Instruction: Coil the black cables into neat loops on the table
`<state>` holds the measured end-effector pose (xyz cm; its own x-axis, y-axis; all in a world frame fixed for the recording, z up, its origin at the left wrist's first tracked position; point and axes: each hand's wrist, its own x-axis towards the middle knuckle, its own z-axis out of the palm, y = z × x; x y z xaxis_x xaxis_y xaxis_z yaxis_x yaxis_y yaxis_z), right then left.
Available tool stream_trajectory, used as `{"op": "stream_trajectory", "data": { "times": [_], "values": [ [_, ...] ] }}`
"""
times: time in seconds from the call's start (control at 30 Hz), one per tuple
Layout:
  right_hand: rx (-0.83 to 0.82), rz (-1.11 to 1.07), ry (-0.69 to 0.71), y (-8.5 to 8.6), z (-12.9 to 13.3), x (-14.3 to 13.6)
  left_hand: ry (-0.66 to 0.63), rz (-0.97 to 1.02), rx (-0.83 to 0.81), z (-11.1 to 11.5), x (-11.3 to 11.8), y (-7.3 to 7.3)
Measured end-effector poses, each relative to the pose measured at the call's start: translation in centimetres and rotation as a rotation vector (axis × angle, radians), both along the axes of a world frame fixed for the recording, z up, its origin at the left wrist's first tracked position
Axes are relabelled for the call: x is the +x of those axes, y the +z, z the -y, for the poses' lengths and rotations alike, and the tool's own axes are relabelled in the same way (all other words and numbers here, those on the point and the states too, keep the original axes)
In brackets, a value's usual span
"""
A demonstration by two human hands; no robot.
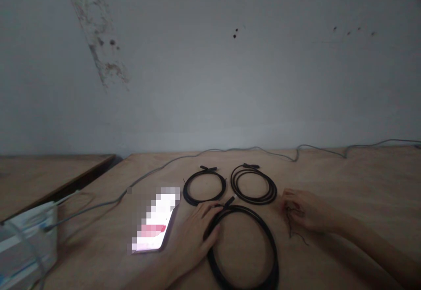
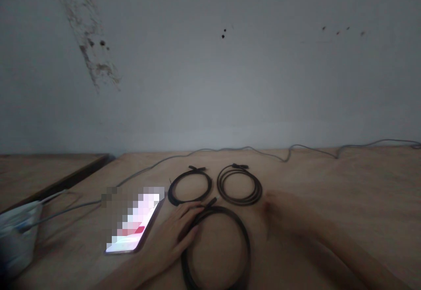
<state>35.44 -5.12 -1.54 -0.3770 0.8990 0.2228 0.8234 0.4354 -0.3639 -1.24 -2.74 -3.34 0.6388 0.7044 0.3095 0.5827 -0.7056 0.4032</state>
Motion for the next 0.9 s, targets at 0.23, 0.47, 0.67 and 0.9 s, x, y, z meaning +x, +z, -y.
{"op": "stream_trajectory", "data": {
  "times": [0.23,0.47,0.67,0.9],
  "values": [
    [-0.007,-0.037,-0.055,0.5,-0.1,-1.2,-0.002,0.007,0.010,-0.2,-0.1,-0.4],
    [0.010,-0.010,-0.060,0.6,-0.5,-0.7,0.000,0.028,0.011,-0.1,0.0,-0.3],
    [0.055,-0.011,-0.073,-0.1,-0.5,0.3,-0.002,0.015,-0.016,0.0,0.1,0.2],
    [0.157,-0.094,-0.059,-0.4,-0.5,0.1,-0.017,0.032,-0.007,0.0,0.1,0.2]
  ]
}}
